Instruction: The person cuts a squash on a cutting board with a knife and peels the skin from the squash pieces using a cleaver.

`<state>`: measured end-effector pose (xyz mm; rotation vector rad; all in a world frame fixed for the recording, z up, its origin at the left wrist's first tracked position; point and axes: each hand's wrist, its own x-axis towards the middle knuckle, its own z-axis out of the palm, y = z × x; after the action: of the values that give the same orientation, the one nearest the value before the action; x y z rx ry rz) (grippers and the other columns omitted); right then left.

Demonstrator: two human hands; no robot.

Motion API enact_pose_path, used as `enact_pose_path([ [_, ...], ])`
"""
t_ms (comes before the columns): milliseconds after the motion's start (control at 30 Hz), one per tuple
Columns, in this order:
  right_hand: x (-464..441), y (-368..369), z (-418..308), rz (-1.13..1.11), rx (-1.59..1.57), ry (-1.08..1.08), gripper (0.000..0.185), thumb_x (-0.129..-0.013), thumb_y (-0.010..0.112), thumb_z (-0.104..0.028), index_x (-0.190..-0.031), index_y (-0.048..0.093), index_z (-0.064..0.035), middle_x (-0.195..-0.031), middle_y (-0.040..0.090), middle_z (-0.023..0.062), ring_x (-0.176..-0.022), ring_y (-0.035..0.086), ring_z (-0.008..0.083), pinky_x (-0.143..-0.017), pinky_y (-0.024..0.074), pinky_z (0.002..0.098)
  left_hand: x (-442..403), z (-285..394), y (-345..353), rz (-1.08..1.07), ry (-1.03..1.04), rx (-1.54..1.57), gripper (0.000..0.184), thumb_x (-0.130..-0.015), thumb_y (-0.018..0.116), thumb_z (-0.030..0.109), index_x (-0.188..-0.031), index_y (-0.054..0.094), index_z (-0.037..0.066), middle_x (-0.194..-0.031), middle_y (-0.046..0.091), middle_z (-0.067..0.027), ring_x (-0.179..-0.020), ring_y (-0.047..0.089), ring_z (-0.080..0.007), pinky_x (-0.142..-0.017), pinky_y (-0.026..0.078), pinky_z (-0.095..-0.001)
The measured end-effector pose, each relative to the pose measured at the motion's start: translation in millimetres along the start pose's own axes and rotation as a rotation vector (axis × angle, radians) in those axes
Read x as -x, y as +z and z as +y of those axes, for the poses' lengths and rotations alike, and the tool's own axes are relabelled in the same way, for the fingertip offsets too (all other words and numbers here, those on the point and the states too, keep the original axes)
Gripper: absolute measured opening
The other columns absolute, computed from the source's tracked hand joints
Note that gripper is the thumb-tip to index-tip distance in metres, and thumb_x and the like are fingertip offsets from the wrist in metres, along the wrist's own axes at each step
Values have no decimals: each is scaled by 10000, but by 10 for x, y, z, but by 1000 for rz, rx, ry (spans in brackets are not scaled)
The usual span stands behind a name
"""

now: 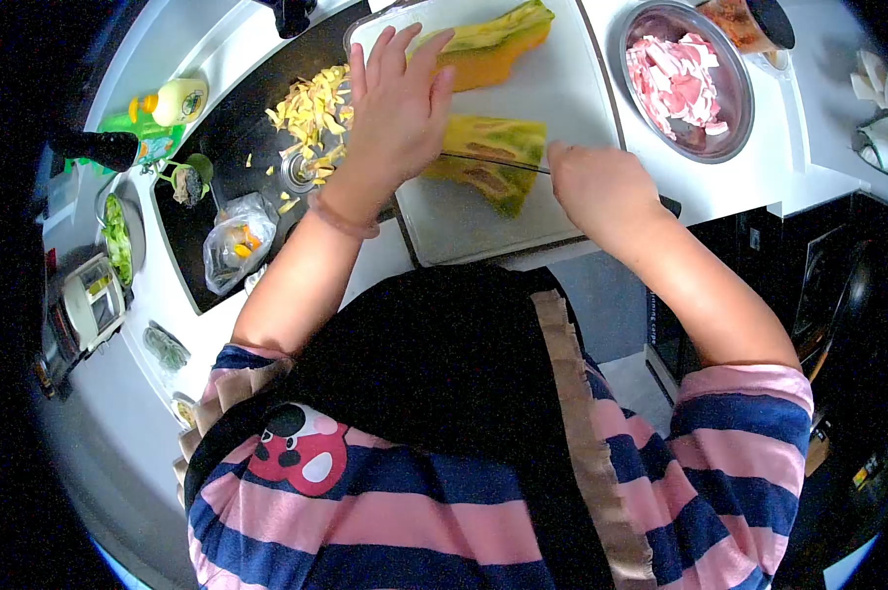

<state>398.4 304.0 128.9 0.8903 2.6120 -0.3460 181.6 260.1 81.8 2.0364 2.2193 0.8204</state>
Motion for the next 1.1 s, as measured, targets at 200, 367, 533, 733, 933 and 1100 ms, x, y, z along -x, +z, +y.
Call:
enact_pose_path([
  [200,-47,-117,-44,-61,-24,4,114,-819,519,-109,-839,541,2,-740,628,188,-695,635,353,-604,514,434,34,-71,50,-22,-43,-8,428,-941,408,308,-1333,418,137,-1348,383,-192,-1321,257,-383,-1105,93,-510],
  [367,-106,-153,-70,-109,-11,25,149,-820,563,-142,-844,538,2,-701,619,183,-678,626,358,-604,501,443,35,-102,61,-20,-38,21,427,-928,415,289,-1309,432,99,-1345,376,-189,-1314,260,-380,-1104,89,-507],
  [533,-152,-238,-171,-210,-3,94,112,-798,546,-84,-869,554,3,-746,636,183,-720,638,357,-632,514,434,57,-149,56,-28,-34,48,432,-931,411,279,-1327,406,104,-1348,376,-195,-1318,259,-379,-1101,112,-509],
  [733,-178,-410,-329,-284,2,142,194,-819,477,-61,-911,632,10,-884,664,190,-823,663,331,-713,542,411,104,-218,71,-34,-54,114,435,-935,406,275,-1338,399,112,-1354,379,-185,-1326,253,-376,-1112,114,-499],
  [933,-197,-318,-299,-243,32,141,125,-781,538,-53,-898,552,-10,-769,644,185,-752,645,358,-669,519,435,101,-234,115,-17,-64,147,434,-942,404,260,-1353,391,122,-1360,385,-175,-1318,284,-370,-1100,125,-514],
  [1100,-208,-347,-318,-260,19,145,125,-781,530,-50,-897,551,-10,-764,644,188,-752,647,355,-669,519,434,103,-238,121,-9,-56,155,437,-941,406,263,-1356,386,128,-1366,375,-171,-1318,287,-357,-1100,134,-511],
])
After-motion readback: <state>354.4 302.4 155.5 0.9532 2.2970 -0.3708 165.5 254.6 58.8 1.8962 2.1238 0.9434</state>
